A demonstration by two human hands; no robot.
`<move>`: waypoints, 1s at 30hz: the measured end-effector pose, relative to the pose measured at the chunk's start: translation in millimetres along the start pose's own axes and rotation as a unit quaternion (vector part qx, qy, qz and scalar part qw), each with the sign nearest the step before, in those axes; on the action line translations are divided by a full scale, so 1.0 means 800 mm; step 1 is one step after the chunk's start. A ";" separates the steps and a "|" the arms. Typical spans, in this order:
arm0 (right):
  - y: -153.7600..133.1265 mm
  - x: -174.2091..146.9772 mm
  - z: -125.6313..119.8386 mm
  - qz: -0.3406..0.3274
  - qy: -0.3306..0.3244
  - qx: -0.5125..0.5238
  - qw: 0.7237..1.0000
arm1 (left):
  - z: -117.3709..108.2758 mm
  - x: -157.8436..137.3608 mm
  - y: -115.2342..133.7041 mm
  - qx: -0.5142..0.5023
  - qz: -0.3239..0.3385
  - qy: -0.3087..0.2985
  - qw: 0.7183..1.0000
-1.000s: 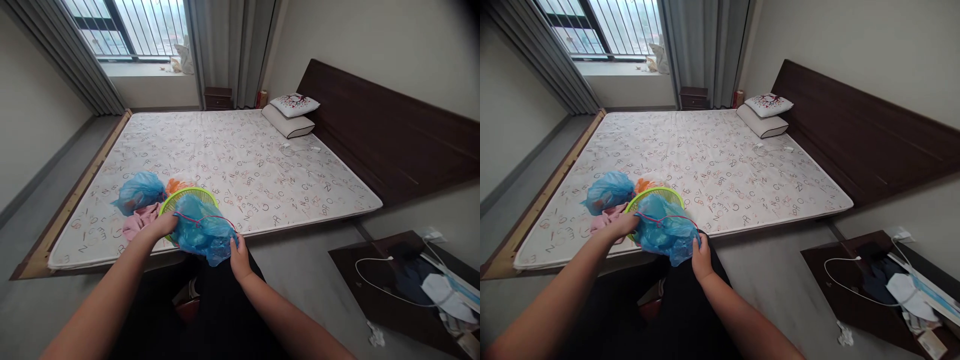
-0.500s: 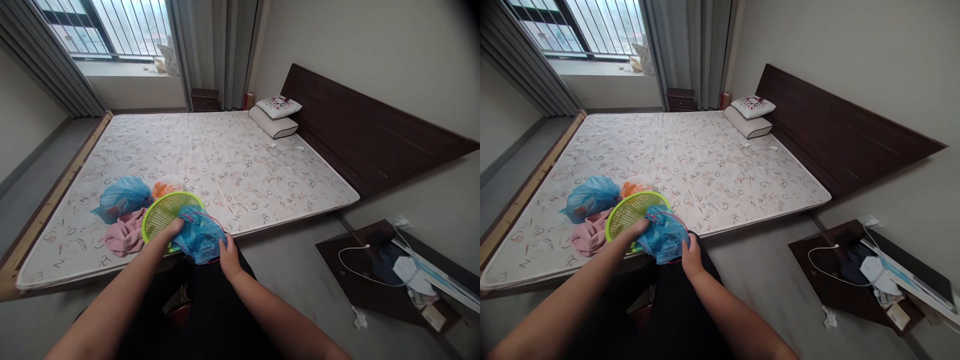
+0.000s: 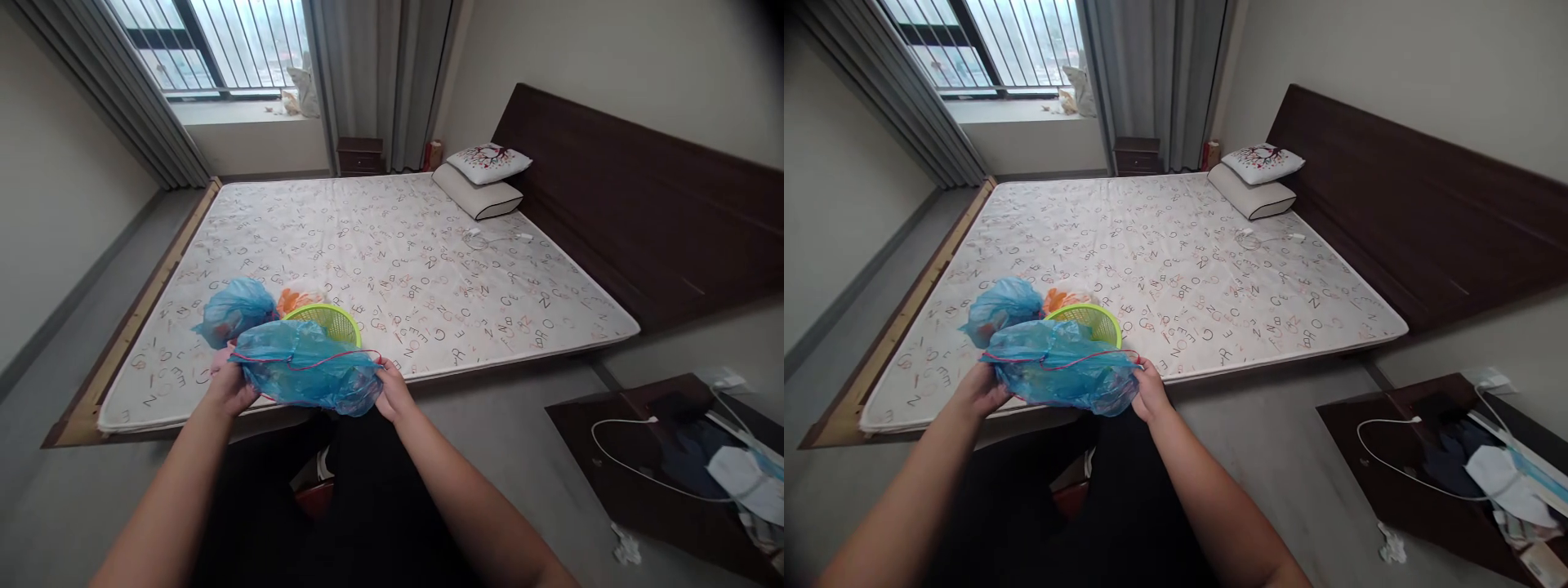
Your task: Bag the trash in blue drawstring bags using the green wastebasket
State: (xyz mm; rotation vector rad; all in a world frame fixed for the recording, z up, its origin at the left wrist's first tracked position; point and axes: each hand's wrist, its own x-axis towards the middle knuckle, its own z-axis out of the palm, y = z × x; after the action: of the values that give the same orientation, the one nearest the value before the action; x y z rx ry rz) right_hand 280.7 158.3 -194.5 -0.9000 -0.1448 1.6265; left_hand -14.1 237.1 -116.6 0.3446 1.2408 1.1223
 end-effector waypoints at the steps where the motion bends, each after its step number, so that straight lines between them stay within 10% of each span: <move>1: -0.003 0.003 0.006 0.011 -0.015 0.026 0.999 | -0.004 -0.006 -0.004 -0.031 -0.009 -0.002 0.999; 16: -0.027 0.052 -0.001 -0.052 -0.014 -0.244 0.968 | -0.073 -0.018 -0.066 0.072 -0.050 0.133 0.987; 22: -0.012 0.043 -0.007 -0.127 0.037 -0.429 0.894 | -0.067 -0.047 -0.075 0.154 -0.194 0.011 0.969; 30: -0.031 0.051 0.013 -0.029 0.014 -0.332 0.943 | -0.046 -0.065 -0.062 0.151 -0.259 -0.100 0.949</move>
State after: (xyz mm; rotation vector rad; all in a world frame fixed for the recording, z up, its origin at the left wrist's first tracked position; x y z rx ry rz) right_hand 294.5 205.3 -192.8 -1.4093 -0.7257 1.5216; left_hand -17.4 158.9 -137.1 0.3267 1.2254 0.4350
